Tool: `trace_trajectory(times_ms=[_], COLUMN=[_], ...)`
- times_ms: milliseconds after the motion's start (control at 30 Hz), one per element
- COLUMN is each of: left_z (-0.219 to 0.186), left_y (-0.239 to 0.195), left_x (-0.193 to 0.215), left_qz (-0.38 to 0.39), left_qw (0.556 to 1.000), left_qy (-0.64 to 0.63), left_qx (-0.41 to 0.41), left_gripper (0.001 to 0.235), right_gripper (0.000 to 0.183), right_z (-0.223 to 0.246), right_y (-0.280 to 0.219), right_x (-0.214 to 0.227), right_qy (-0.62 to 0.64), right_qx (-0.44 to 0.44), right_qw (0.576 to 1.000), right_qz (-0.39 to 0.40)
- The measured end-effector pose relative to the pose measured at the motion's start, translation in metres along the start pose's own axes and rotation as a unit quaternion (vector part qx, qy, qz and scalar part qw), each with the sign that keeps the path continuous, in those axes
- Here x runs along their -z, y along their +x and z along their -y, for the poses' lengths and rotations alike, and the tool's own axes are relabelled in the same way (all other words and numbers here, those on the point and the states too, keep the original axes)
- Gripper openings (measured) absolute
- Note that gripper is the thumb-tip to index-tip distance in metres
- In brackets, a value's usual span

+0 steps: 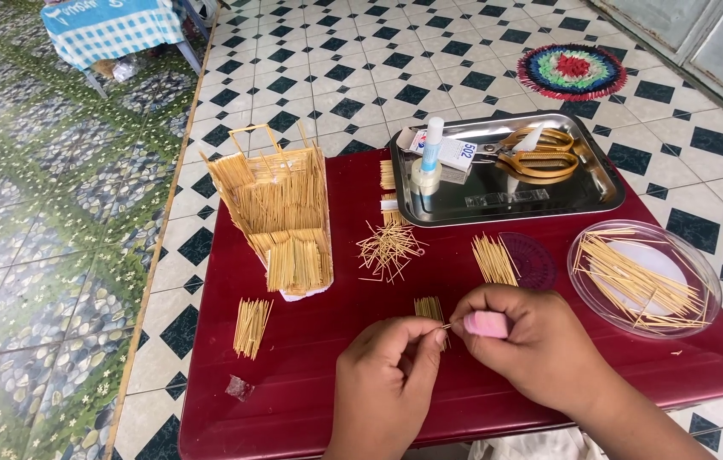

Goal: The person repeatedly picks up thin wooden sticks and rubs them with a pink sharpening tool, then places them back on the table. The process is repeated multiple times with different sticks from a pile on the red tray.

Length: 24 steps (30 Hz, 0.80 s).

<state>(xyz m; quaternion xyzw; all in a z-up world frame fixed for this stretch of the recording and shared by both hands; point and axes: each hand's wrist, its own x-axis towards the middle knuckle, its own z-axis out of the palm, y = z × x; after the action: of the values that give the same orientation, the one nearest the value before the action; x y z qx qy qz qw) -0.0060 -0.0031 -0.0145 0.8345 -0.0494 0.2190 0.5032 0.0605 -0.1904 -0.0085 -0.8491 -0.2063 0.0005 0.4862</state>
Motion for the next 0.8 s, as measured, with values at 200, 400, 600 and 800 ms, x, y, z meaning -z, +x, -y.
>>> trace_trajectory(times_ms=[200, 400, 600, 800], left_z=[-0.001, 0.003, 0.013, 0.012], left_y=[0.004, 0.004, -0.002, 0.001], left_x=[0.005, 0.005, -0.005, -0.008], left_qz=[-0.043, -0.037, -0.008, -0.024], left_qw=[0.953, 0.920, 0.960, 0.987], left_qy=[0.193, 0.250, 0.161, 0.094], left_qx=[-0.231, -0.300, -0.230, -0.131], left_gripper=[0.007, 0.010, 0.009, 0.004], right_gripper=[0.011, 0.011, 0.011, 0.013], right_z=[0.010, 0.008, 0.011, 0.022], right_y=[0.004, 0.006, 0.006, 0.012], right_x=[-0.005, -0.007, -0.008, 0.004], right_qy=[0.241, 0.356, 0.344, 0.245], right_qx=[-0.271, -0.309, -0.310, -0.315], right_qw=[0.932, 0.882, 0.886, 0.917], right_qz=[0.011, 0.022, 0.019, 0.027])
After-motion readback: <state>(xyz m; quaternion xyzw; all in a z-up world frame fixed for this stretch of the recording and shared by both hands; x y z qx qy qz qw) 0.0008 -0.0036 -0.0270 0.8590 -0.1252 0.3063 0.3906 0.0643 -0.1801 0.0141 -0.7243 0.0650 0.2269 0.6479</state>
